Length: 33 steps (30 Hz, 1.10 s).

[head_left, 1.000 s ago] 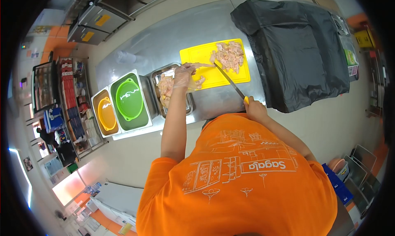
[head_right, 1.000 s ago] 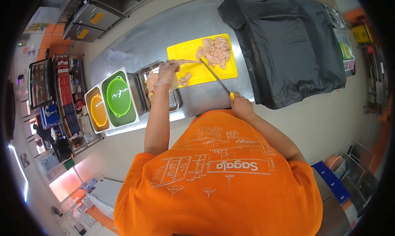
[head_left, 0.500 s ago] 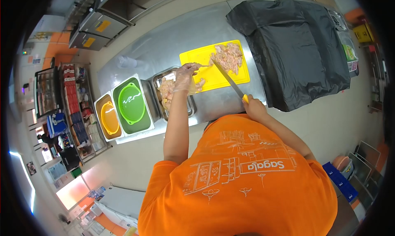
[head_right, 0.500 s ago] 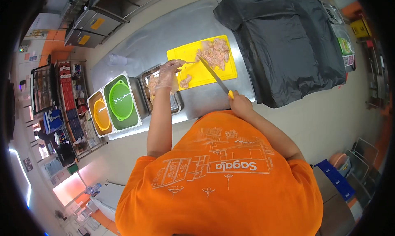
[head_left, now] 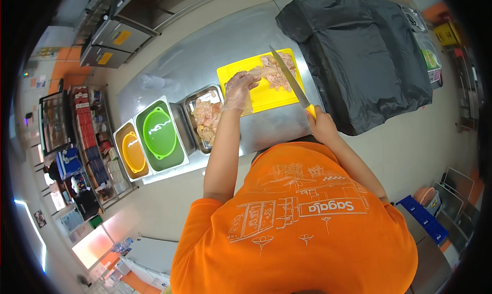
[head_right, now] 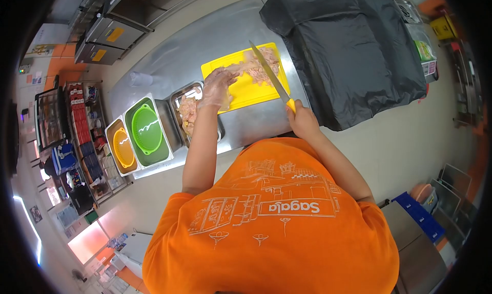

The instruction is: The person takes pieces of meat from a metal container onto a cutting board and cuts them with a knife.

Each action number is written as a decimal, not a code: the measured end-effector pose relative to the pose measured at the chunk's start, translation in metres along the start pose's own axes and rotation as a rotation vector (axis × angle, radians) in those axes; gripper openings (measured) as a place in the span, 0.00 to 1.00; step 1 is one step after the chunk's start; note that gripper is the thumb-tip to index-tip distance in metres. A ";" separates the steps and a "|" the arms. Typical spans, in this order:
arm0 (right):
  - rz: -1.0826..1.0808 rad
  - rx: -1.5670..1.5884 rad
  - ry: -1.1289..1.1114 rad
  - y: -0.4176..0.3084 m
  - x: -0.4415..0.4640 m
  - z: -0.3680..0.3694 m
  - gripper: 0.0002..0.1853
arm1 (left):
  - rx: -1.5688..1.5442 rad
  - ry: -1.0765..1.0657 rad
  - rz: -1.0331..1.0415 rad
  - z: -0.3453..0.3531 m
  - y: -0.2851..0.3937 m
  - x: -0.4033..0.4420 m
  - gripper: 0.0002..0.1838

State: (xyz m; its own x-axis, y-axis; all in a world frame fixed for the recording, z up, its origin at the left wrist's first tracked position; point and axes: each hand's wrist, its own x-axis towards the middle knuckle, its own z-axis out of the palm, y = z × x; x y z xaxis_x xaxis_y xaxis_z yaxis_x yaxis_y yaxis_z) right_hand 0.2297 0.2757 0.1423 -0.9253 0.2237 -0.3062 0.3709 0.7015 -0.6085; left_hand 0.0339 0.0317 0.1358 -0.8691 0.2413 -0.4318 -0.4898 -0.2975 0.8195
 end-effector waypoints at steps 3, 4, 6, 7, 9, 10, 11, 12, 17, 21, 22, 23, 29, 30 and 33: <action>0.005 -0.024 -0.013 0.008 0.001 0.011 0.19 | 0.182 0.096 -0.189 -0.045 -0.043 0.028 0.22; 0.008 -0.038 -0.033 0.008 0.002 0.016 0.19 | 0.271 0.152 -0.221 -0.054 -0.051 0.032 0.18; 0.011 -0.065 -0.072 0.005 0.004 0.024 0.20 | 0.447 0.266 -0.284 -0.075 -0.069 0.040 0.12; 0.005 -0.089 -0.096 0.002 0.005 0.027 0.20 | 0.894 0.201 -0.047 -0.094 -0.080 0.046 0.11; -0.009 -0.139 -0.145 -0.007 0.007 0.032 0.20 | 1.607 0.082 0.402 -0.127 -0.093 0.051 0.11; -0.031 -0.153 -0.160 -0.010 0.008 0.037 0.20 | 1.539 0.075 0.242 -0.129 -0.090 0.050 0.11; -0.053 -0.168 -0.175 -0.012 0.010 0.042 0.20 | 1.411 0.090 0.059 -0.130 -0.088 0.050 0.12; -0.073 -0.182 -0.189 -0.014 0.011 0.047 0.20 | 1.272 0.113 -0.108 -0.122 -0.076 0.043 0.13; -0.057 -0.323 -0.266 -0.028 0.015 0.060 0.19 | 1.919 -0.245 0.041 -0.112 -0.060 0.034 0.19; -0.059 -0.396 -0.277 -0.024 0.017 0.074 0.18 | 1.913 -0.036 0.161 -0.108 -0.085 0.037 0.22; -0.083 -0.390 -0.262 -0.022 0.022 0.082 0.18 | 1.857 0.050 0.126 -0.105 -0.085 0.033 0.23; -0.108 -0.385 -0.248 -0.017 0.031 0.095 0.18 | 1.945 -0.035 0.087 -0.103 -0.084 0.032 0.25; -0.185 -0.345 -0.139 -0.037 0.094 0.135 0.20 | 2.097 -0.175 0.052 -0.107 -0.085 0.043 0.24; -0.181 -0.338 -0.130 -0.039 0.099 0.134 0.20 | 2.094 -0.206 0.028 -0.109 -0.084 0.047 0.23; -0.135 -0.312 -0.172 -0.009 0.068 0.124 0.21 | 2.108 -0.302 0.062 -0.109 -0.080 0.046 0.23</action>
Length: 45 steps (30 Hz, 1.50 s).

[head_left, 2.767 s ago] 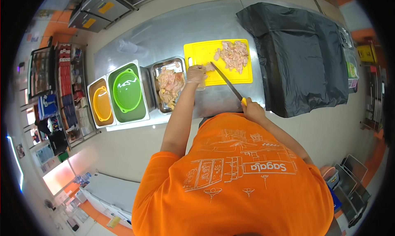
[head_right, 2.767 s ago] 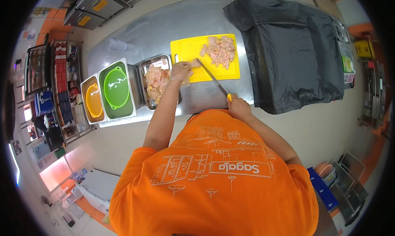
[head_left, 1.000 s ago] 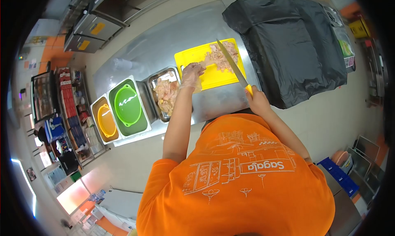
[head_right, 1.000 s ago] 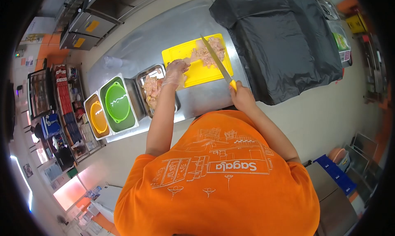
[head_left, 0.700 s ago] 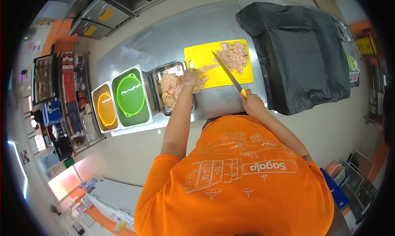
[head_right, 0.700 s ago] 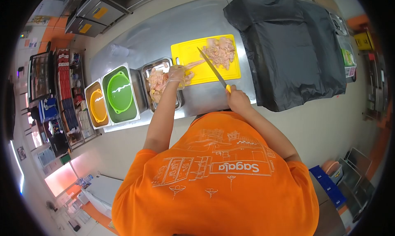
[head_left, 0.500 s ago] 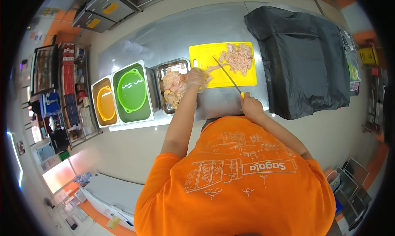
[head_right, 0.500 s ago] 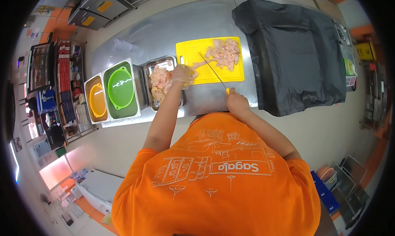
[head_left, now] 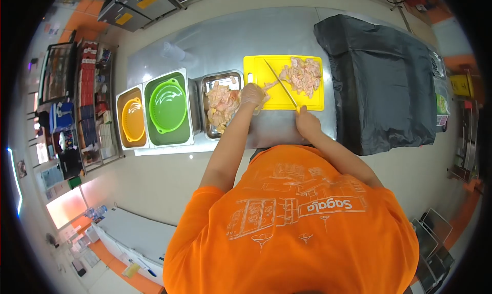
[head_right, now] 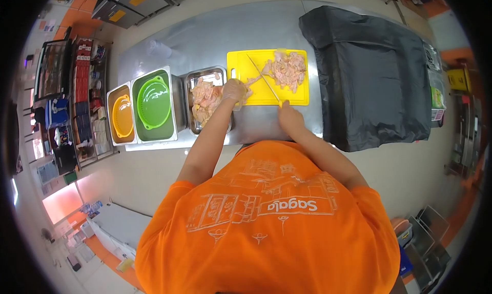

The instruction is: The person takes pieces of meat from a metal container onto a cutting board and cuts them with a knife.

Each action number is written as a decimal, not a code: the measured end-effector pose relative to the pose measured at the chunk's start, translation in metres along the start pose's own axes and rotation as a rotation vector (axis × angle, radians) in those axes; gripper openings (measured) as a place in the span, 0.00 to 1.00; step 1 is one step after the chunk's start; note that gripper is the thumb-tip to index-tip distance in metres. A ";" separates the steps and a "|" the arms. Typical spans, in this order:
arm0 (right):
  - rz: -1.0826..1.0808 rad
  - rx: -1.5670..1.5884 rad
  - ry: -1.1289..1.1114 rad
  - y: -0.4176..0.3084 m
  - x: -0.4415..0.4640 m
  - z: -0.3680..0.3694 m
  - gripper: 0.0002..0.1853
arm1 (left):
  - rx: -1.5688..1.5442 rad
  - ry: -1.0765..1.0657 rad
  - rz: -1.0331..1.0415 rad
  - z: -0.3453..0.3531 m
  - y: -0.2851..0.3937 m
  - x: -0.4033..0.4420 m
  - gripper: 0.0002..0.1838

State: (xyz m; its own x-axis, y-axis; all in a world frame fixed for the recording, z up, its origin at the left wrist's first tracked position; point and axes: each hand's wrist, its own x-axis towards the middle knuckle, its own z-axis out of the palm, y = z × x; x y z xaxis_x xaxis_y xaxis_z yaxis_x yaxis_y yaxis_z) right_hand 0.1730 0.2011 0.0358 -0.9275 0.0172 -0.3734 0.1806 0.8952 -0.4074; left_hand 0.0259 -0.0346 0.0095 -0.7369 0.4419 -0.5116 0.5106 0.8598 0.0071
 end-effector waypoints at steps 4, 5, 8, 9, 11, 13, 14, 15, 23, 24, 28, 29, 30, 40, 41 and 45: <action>0.070 0.018 -0.050 0.014 -0.051 -0.028 0.19 | -0.254 0.330 0.173 0.019 -0.015 0.007 0.23; 0.086 0.020 -0.044 0.016 -0.055 -0.032 0.19 | -0.552 0.359 0.152 0.019 -0.014 0.011 0.21; 0.118 0.043 -0.008 0.016 -0.062 -0.038 0.19 | -1.282 0.226 -0.221 -0.070 0.028 -0.021 0.11; 0.126 0.055 0.014 0.014 -0.060 -0.042 0.19 | -1.274 0.272 -0.153 -0.072 0.032 -0.015 0.11; 0.138 0.088 0.054 0.010 -0.063 -0.053 0.19 | -1.330 0.342 -0.050 -0.074 0.039 -0.002 0.11; 0.154 0.118 0.069 0.008 -0.068 -0.065 0.19 | -1.307 0.338 -0.072 -0.077 0.043 0.002 0.11; 0.160 0.132 0.065 0.007 -0.070 -0.071 0.19 | -1.297 0.337 -0.084 -0.078 0.043 0.004 0.11; 0.163 0.145 0.060 0.006 -0.070 -0.074 0.19 | -1.235 0.333 -0.140 -0.063 0.038 0.015 0.15; 0.104 0.137 0.007 -0.003 -0.063 -0.060 0.19 | -0.599 0.274 -0.182 0.018 0.000 0.051 0.16; 0.093 0.130 -0.017 -0.006 -0.061 -0.059 0.19 | -0.556 0.274 -0.146 0.016 -0.001 0.045 0.15; 0.069 0.077 -0.071 -0.012 -0.053 -0.049 0.18 | -0.222 0.341 -0.038 -0.010 0.011 0.012 0.10; 0.059 0.057 -0.079 -0.012 -0.052 -0.046 0.18 | -0.327 0.338 -0.093 -0.011 0.013 0.009 0.11; 0.048 0.036 -0.088 -0.012 -0.050 -0.044 0.18 | -0.432 0.335 -0.150 -0.014 0.015 0.006 0.13; -0.061 -0.090 0.018 -0.013 0.017 0.000 0.20 | -0.844 0.233 -0.400 -0.024 0.026 0.007 0.12; -0.063 -0.098 0.025 -0.021 0.031 0.000 0.20 | -0.810 0.261 -0.382 -0.024 0.026 0.005 0.13; -0.044 -0.104 0.017 -0.020 0.034 -0.002 0.20 | -0.647 0.255 -0.305 -0.023 0.025 0.002 0.14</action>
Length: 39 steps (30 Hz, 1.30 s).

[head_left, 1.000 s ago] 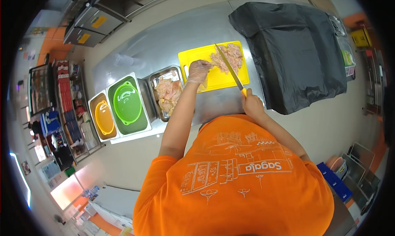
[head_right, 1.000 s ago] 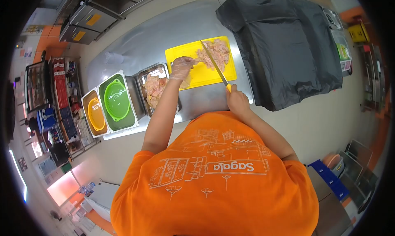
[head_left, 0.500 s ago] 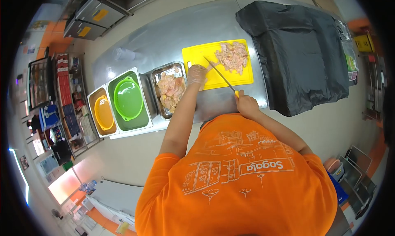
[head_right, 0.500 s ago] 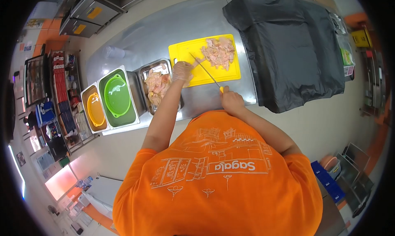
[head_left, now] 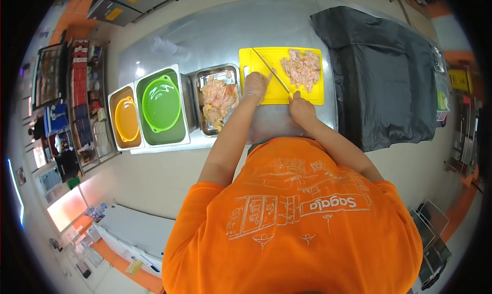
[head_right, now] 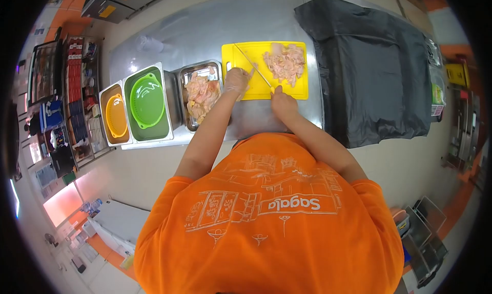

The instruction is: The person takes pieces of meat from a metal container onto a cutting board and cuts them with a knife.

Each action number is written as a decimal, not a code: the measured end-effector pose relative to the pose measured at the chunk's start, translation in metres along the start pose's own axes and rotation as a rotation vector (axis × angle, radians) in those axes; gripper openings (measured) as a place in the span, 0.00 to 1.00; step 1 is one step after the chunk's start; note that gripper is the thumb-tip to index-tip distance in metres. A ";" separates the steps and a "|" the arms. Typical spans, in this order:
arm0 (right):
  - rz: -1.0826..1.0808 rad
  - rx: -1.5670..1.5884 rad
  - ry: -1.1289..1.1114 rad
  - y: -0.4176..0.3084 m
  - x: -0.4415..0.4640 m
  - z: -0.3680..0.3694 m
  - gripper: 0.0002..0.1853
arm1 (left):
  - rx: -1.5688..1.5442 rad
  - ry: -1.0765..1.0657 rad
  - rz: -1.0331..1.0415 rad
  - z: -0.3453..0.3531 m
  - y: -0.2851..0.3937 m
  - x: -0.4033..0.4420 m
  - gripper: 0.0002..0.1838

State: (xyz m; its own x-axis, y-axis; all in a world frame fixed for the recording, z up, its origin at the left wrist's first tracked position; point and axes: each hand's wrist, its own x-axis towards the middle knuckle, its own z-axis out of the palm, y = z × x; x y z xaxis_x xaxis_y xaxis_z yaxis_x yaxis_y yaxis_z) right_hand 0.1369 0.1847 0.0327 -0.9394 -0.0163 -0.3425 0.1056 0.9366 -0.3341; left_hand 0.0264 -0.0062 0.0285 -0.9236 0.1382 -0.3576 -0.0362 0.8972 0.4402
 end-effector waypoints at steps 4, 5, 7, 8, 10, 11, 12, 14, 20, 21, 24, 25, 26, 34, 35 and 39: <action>0.065 0.084 -0.111 0.025 -0.050 -0.016 0.20 | 0.321 -0.058 0.142 0.012 -0.011 0.017 0.14; 0.078 0.087 -0.122 0.030 -0.063 -0.026 0.20 | 0.363 -0.104 0.142 0.003 -0.003 0.015 0.15; 0.122 0.089 -0.122 0.032 -0.076 -0.037 0.20 | 0.448 -0.204 0.142 -0.022 0.018 0.006 0.17; 0.155 0.089 -0.111 0.032 -0.081 -0.040 0.20 | 0.252 -0.242 0.136 -0.021 0.017 0.007 0.18; 0.177 0.108 -0.088 0.032 -0.086 -0.047 0.21 | -0.136 -0.315 0.126 -0.019 0.006 0.019 0.19; 0.163 0.128 -0.078 0.029 -0.087 -0.050 0.21 | -0.019 -0.225 0.360 -0.018 -0.004 0.024 0.19; 0.150 0.149 -0.067 0.027 -0.087 -0.051 0.21 | 0.099 -0.132 0.593 -0.014 -0.019 0.030 0.18; 0.094 0.188 -0.060 0.024 -0.084 -0.047 0.19 | 0.121 -0.039 0.674 -0.024 -0.028 0.028 0.17; 0.040 0.164 -0.110 0.026 -0.087 -0.034 0.19 | -0.124 0.011 0.049 -0.049 -0.035 -0.030 0.15; 0.054 0.142 -0.104 0.030 -0.088 -0.032 0.19 | -0.169 0.024 0.037 -0.044 -0.038 -0.039 0.15; 0.189 0.121 -0.054 0.036 -0.090 -0.042 0.20 | -0.257 -0.044 -0.059 -0.055 -0.008 -0.069 0.16; 0.186 0.118 -0.056 0.038 -0.091 -0.045 0.20 | -0.278 -0.084 -0.100 -0.060 0.005 -0.075 0.17; 0.181 0.115 -0.057 0.041 -0.092 -0.048 0.20 | -0.155 -0.006 0.006 -0.051 0.003 -0.075 0.18; 0.150 0.178 -0.044 0.042 -0.096 -0.044 0.20 | 0.069 0.157 0.113 -0.004 -0.004 -0.065 0.26; 0.137 0.184 -0.014 0.046 -0.097 -0.041 0.19 | -0.049 0.123 0.064 -0.013 0.003 -0.065 0.24; 0.140 0.217 0.037 0.048 -0.104 -0.046 0.19 | -0.575 0.055 0.049 -0.006 -0.012 -0.040 0.18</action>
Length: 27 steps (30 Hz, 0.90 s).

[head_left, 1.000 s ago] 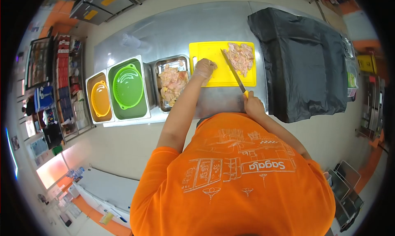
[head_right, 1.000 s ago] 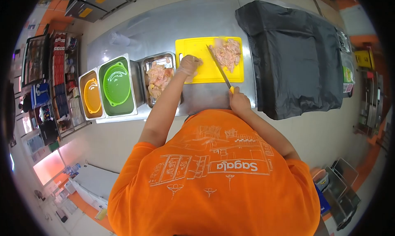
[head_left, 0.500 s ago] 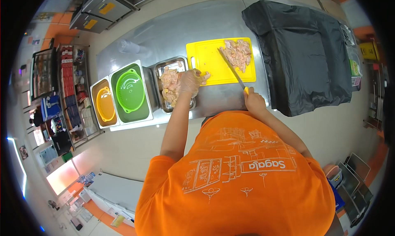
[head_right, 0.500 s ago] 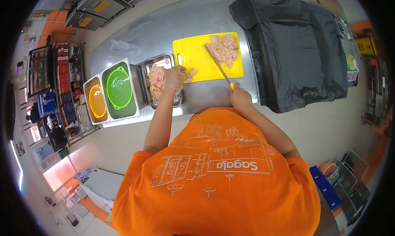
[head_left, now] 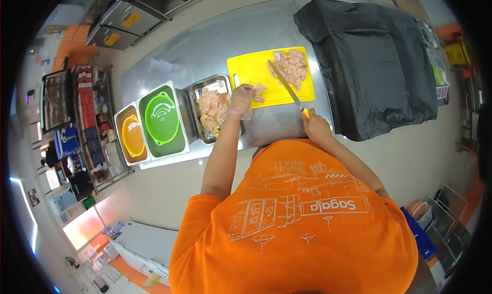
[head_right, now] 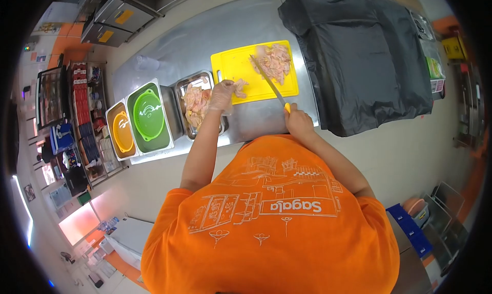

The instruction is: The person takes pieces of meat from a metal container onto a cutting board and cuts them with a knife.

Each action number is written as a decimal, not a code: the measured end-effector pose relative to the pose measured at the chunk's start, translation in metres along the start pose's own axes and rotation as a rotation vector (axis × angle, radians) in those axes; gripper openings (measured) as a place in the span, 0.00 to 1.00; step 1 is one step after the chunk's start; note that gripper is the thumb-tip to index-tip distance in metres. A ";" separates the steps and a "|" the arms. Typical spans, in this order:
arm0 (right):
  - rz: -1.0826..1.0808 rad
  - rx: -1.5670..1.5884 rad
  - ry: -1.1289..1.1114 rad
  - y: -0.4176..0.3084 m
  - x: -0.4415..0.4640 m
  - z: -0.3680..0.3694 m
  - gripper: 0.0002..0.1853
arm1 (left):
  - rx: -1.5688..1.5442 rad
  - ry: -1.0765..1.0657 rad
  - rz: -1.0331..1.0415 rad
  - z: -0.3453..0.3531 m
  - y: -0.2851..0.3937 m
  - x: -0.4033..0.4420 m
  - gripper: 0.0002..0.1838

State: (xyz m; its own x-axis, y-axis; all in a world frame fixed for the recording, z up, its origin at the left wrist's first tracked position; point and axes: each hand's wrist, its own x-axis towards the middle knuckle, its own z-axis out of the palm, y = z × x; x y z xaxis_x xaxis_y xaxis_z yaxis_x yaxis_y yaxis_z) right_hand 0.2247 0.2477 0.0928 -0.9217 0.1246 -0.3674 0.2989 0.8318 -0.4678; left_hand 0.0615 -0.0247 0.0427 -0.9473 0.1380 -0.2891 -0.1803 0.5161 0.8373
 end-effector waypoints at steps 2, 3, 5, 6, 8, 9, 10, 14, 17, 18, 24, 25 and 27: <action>0.039 0.012 -0.043 -0.001 -0.002 -0.006 0.19 | -0.281 -0.065 -0.008 -0.001 -0.017 0.022 0.15; 0.059 0.017 -0.063 0.000 -0.003 -0.008 0.20 | -0.413 -0.123 -0.056 -0.002 -0.013 0.028 0.13; 0.062 0.027 -0.049 0.003 -0.004 -0.008 0.19 | -0.421 -0.148 -0.069 0.000 -0.007 0.034 0.11; 0.062 0.030 -0.043 0.004 -0.005 -0.008 0.19 | -0.299 -0.112 -0.032 -0.002 0.009 0.035 0.11; 0.066 0.041 -0.044 0.003 -0.008 -0.011 0.19 | -0.057 -0.037 0.041 -0.007 0.041 0.033 0.10; 0.067 0.045 -0.046 0.002 -0.009 -0.012 0.19 | 0.062 0.003 0.077 -0.007 0.048 0.033 0.10; 0.072 0.044 -0.048 0.003 -0.010 -0.012 0.19 | 0.269 0.038 0.223 -0.005 0.048 0.033 0.09; 0.081 0.024 -0.070 0.006 -0.014 -0.008 0.19 | 0.677 -0.022 0.492 0.010 0.024 0.022 0.09; 0.064 0.028 -0.101 0.008 -0.017 -0.008 0.19 | 0.244 0.026 0.120 0.022 0.029 -0.007 0.10; 0.054 0.036 -0.115 0.008 -0.019 -0.008 0.19 | 0.028 0.082 -0.057 0.021 0.032 -0.013 0.11; -0.106 0.047 -0.148 0.008 -0.023 0.011 0.19 | 0.367 0.212 -0.107 0.012 0.002 -0.001 0.21; -0.121 0.038 -0.153 0.008 -0.021 0.013 0.20 | 0.319 0.114 -0.203 0.012 0.013 0.004 0.22; -0.143 0.018 -0.162 0.009 -0.020 0.015 0.20 | 0.277 0.000 -0.291 0.016 0.015 0.014 0.22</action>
State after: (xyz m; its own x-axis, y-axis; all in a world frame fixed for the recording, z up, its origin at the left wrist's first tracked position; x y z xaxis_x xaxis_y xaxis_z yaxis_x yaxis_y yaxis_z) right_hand 0.2493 0.2447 0.0844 -0.9037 -0.0837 -0.4200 0.1737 0.8247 -0.5382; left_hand 0.0497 -0.0011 0.0436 -0.8671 -0.0478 -0.4958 -0.3630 0.7423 0.5633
